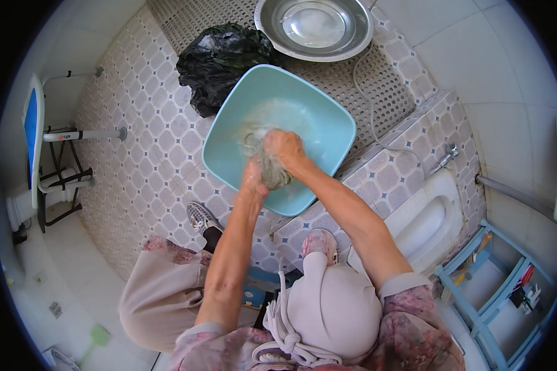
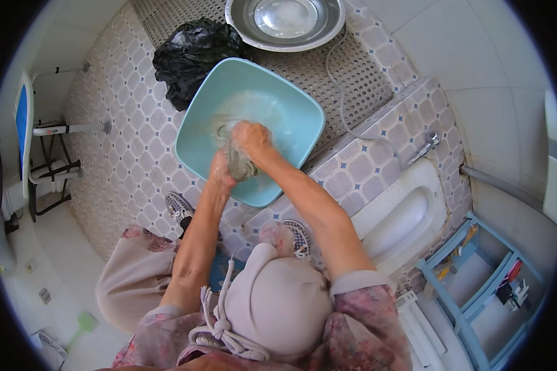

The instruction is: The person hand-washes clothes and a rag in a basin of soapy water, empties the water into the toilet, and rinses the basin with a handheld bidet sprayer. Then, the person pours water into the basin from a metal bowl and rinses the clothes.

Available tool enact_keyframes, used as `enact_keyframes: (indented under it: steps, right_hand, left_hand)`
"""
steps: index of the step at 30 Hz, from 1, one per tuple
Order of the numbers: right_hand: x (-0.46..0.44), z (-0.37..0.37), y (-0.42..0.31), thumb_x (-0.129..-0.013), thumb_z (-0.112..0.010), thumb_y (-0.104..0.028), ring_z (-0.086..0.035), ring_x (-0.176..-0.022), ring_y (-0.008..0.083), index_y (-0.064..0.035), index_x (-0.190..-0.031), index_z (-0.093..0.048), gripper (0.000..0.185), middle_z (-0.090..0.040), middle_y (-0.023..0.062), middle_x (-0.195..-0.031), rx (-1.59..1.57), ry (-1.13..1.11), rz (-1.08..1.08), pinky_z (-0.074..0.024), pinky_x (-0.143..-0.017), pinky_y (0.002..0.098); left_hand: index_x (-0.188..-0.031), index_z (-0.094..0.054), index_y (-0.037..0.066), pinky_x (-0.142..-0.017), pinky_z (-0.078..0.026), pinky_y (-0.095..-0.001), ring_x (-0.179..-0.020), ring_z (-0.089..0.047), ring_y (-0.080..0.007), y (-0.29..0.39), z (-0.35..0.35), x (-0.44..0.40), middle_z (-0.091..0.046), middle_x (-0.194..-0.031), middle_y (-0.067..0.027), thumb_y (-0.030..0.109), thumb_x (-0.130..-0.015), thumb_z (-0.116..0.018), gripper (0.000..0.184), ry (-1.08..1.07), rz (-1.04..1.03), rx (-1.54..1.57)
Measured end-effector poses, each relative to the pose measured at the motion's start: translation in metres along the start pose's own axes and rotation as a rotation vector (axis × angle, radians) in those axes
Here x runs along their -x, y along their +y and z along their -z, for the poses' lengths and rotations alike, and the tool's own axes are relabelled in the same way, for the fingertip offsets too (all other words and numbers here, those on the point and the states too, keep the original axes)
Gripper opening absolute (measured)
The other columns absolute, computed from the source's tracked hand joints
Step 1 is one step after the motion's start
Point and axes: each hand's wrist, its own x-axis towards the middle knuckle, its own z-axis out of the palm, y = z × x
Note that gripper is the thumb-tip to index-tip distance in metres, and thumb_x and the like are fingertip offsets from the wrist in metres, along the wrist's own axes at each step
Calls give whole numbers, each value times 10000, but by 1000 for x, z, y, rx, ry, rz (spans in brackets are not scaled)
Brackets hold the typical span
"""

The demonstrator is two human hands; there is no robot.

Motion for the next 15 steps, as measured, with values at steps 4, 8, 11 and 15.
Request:
enact_keyframes:
  steps: [4,8,11,15]
  right_hand:
    - [38,-13,-11,-875,-555,-277,-649,-674,451,-21,-835,-648,274,-642,257,-710,-7,60,185,-536,-644,525]
    - [61,-26,-33,-898,-511,-273,-667,-634,426,-3,-827,-656,315,-646,278,-711,76,78,315,-549,-615,502]
    - [18,-13,-12,-889,-555,-289,-649,-631,426,-45,-824,-621,261,-639,234,-682,-9,65,160,-530,-612,531]
    - [-18,4,22,-903,-554,-289,-674,-766,351,-49,-883,-638,256,-671,150,-830,208,36,75,-535,-673,498]
  left_hand:
    - [-1179,-598,38,-840,-558,-394,-958,-666,-253,-17,43,-13,-666,-1093,-117,293,-980,-494,340,-45,-100,-89]
    - [-1162,-594,0,-815,-568,-382,-932,-675,-255,-27,71,-24,-667,-1072,-124,274,-975,-499,345,-158,-216,-123]
    - [-1160,-586,-12,-818,-567,-384,-944,-668,-262,-4,31,-6,-660,-1078,-131,262,-969,-508,343,85,-89,-115]
    - [-1201,-562,-32,-865,-521,-349,-958,-646,-254,25,2,6,-640,-1061,-128,268,-936,-581,400,192,-145,-103]
